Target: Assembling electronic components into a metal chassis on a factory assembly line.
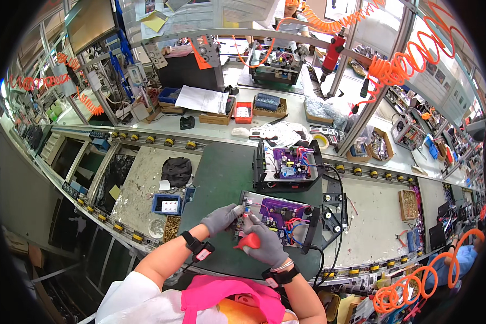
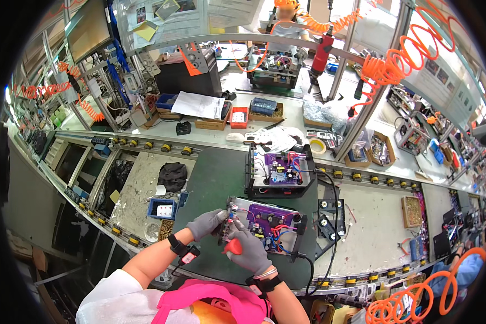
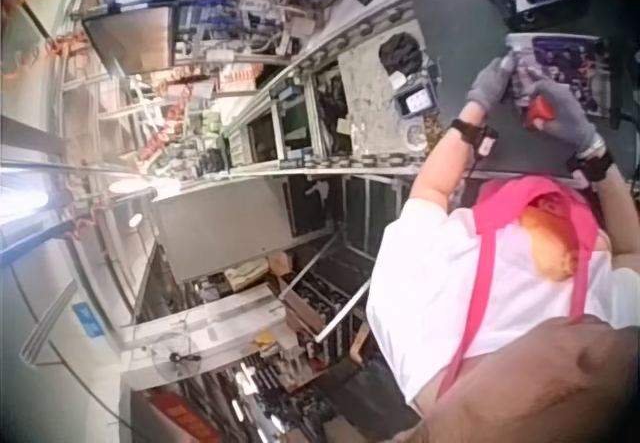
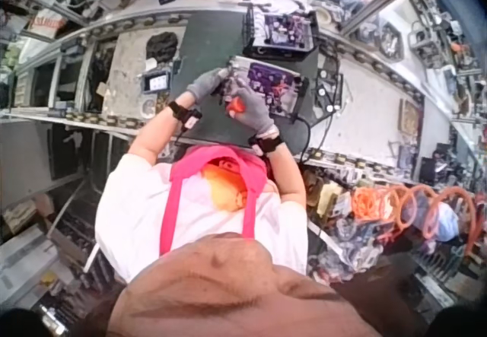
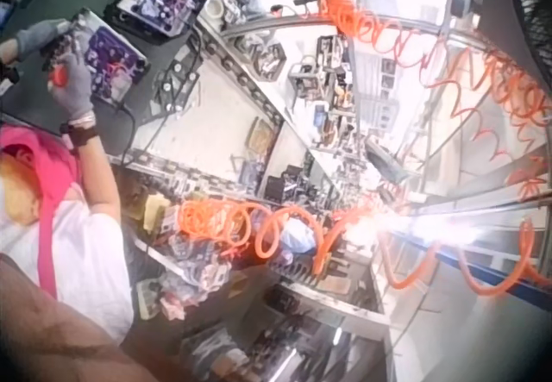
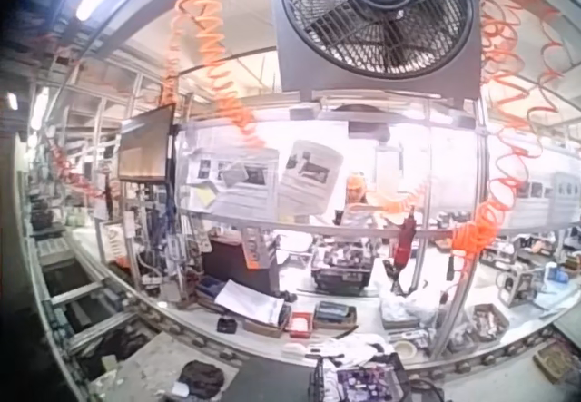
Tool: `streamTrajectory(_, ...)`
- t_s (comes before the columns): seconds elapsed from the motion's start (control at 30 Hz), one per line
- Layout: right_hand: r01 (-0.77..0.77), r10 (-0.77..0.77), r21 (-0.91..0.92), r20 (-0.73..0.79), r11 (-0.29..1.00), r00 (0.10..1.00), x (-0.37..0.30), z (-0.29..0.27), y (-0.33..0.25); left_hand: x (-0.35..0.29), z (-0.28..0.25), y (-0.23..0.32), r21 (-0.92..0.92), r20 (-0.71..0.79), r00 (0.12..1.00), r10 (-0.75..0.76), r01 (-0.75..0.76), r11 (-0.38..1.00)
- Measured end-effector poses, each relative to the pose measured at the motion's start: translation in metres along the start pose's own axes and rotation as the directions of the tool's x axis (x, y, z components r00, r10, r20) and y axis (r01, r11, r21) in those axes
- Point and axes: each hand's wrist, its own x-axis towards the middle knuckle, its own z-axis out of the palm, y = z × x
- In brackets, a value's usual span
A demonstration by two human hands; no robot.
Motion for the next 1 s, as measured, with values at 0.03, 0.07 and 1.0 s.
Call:
streamTrajectory(0.03, 0.003, -0.003, -0.002, 0.009, 1.0, 1.0, 0.001, 0.002, 0.0, 0.0, -0.001, -0.001, 0.014, 0.0, 1.0, 0.002, -0.002, 1.0)
streamTrajectory(0.07, 0.024, -0.024, 0.0, 0.009, 1.0, 1.0, 0.003, 0.005, 0.001, -0.001, -0.001, -0.002, 0.028, 0.001, 1.0, 0.003, -0.003, 1.0)
streamTrajectory(1.0, -0.114, 0.123, 0.121, -0.068, 0.986, 0.99, -0.036, -0.049, 0.002, 0.031, -0.022, -0.031, -0.286, -0.029, 0.981, -0.191, 0.175, 0.942)
